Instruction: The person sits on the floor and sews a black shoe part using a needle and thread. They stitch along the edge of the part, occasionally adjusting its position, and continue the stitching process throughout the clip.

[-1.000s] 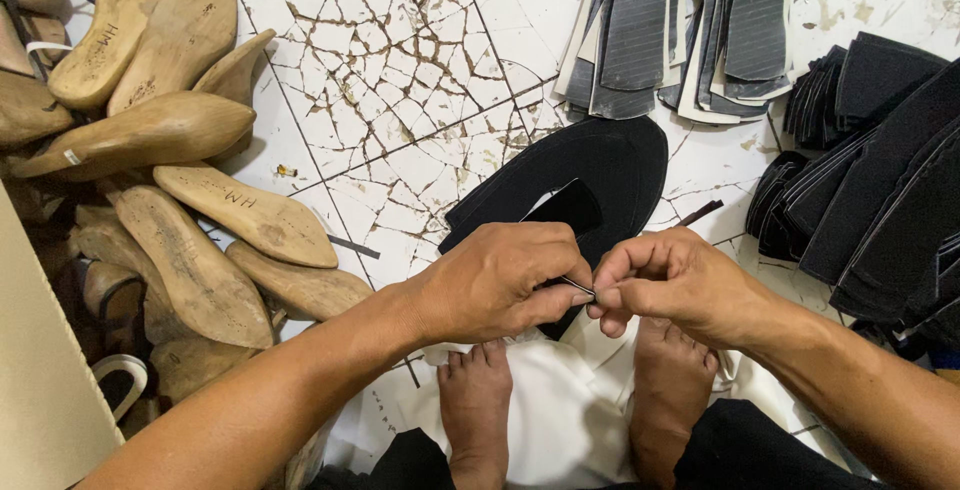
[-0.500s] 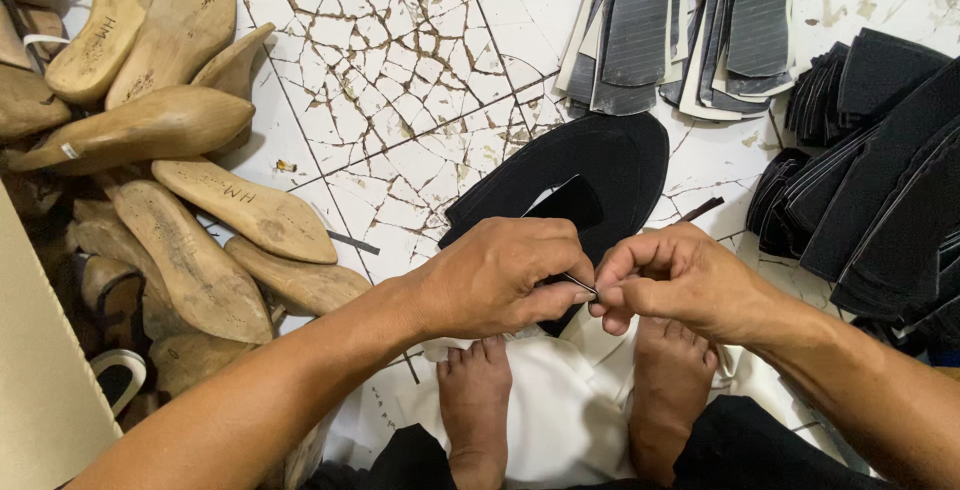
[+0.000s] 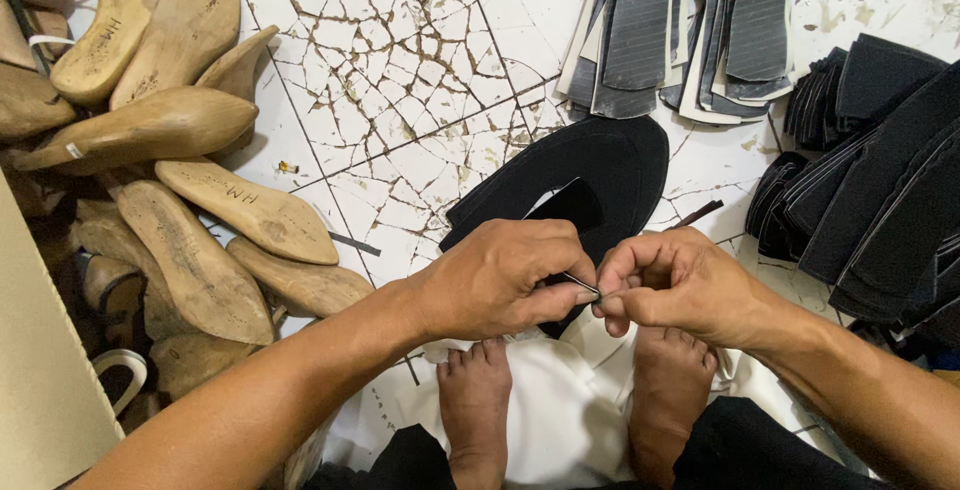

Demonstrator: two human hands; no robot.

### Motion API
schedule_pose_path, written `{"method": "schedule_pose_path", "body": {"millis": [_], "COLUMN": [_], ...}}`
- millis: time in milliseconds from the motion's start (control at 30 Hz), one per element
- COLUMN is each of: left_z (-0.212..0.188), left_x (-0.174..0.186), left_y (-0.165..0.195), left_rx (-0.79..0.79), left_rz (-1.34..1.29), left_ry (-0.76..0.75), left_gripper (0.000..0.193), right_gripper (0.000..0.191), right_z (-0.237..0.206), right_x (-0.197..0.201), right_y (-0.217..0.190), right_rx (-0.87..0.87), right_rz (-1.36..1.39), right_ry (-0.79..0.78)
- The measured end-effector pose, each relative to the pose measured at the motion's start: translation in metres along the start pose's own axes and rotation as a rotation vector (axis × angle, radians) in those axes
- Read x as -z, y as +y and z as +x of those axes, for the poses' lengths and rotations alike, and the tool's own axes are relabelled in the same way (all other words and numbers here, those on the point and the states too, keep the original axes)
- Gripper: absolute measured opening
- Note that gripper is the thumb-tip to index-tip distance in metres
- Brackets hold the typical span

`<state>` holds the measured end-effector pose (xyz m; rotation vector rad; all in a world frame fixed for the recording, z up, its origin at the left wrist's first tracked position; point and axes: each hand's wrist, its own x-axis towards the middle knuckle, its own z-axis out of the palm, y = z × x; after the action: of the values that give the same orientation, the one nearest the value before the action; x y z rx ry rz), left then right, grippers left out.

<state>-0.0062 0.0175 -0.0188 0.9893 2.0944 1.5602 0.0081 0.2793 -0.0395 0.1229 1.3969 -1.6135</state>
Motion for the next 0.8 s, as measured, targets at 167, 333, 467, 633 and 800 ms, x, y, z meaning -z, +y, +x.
{"method": "schedule_pose_path", "body": {"millis": [167,333,467,633,800], "left_z": [-0.0003,0.0003,0.0014,0.0014,0.0005], "left_x": [0.0046,0.0038,0.0027,0.0035,0.0051], "left_y": [0.0012,0.002,0.0013,0.0,-0.0011], "left_rx": [-0.004,0.014,0.037,0.026,0.045], "left_rz": [-0.012,-0.018,-0.01,0.009,-0.002], "left_ry": [-0.016,-0.027,-0.041,-0.037,-0.057], "left_gripper": [0.013,0.013,0.012,0.012,0.012], "right_gripper": [0.011,0.013,0.014,0.013,0.013], "right_z": [0.0019,0.0019,0.0013,0.0022,0.0019], "right_x": [0.0024,0.0032,0.0029,0.0014,-0.0033], "right_y": [-0.0007,0.0,0.0001,-0.0008,-0.0009], "right_rx": [-0.004,-0.017,-0.013,0.005,0.029], "right_rz": [0.021,0.02,-0.047,-0.083,-0.11], "right_ry": [-0.034,-0.034,-0.007,0.003,0.019]}}
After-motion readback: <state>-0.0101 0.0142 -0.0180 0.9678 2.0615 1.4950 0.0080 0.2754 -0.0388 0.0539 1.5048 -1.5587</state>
